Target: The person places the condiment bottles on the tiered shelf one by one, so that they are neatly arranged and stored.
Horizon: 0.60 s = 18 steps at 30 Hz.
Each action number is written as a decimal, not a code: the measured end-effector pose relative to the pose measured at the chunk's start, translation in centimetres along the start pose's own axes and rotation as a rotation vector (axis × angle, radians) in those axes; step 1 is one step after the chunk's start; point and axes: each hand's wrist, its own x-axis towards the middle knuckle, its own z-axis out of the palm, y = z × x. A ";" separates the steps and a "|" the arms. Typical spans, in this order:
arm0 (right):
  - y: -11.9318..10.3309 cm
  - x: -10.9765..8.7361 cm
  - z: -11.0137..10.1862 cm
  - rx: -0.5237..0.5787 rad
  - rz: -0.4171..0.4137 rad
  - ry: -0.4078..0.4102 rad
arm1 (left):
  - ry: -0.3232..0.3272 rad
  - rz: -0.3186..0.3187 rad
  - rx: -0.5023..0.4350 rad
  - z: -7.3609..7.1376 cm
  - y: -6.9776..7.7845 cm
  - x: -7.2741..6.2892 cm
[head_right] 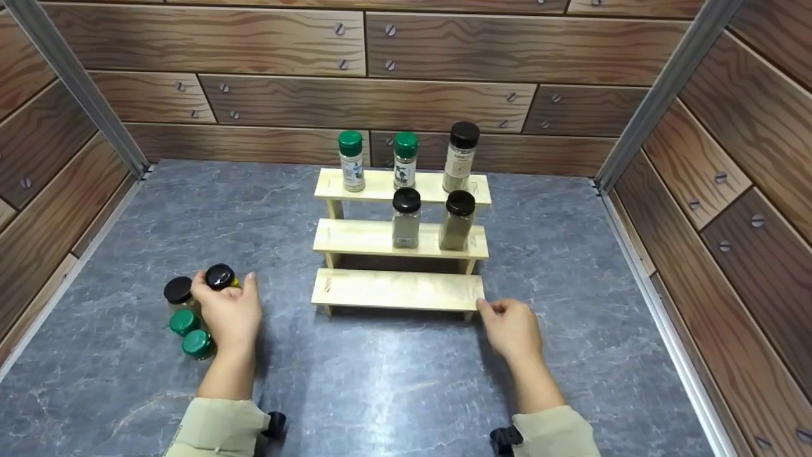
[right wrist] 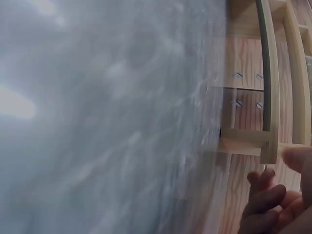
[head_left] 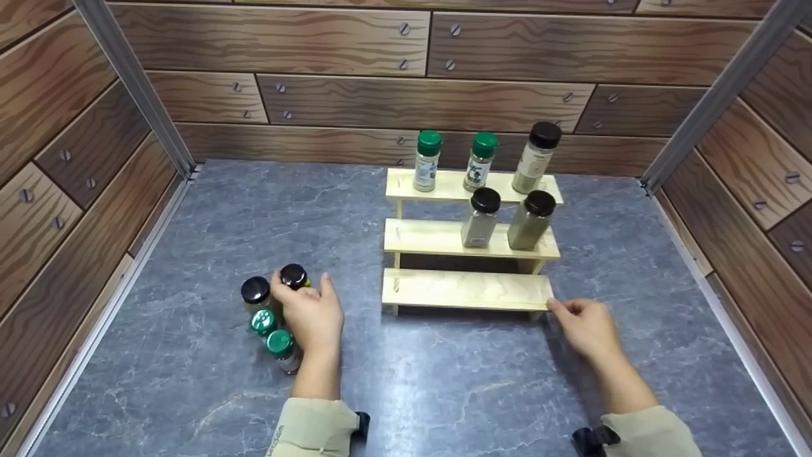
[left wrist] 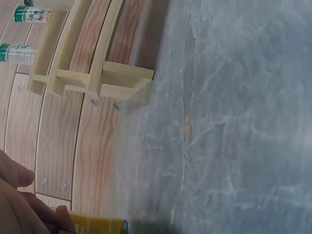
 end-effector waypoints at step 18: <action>0.3 0.4 0.8 0.380 0.236 -0.132 | -0.013 -0.058 -0.061 -0.1 -1.2 1.5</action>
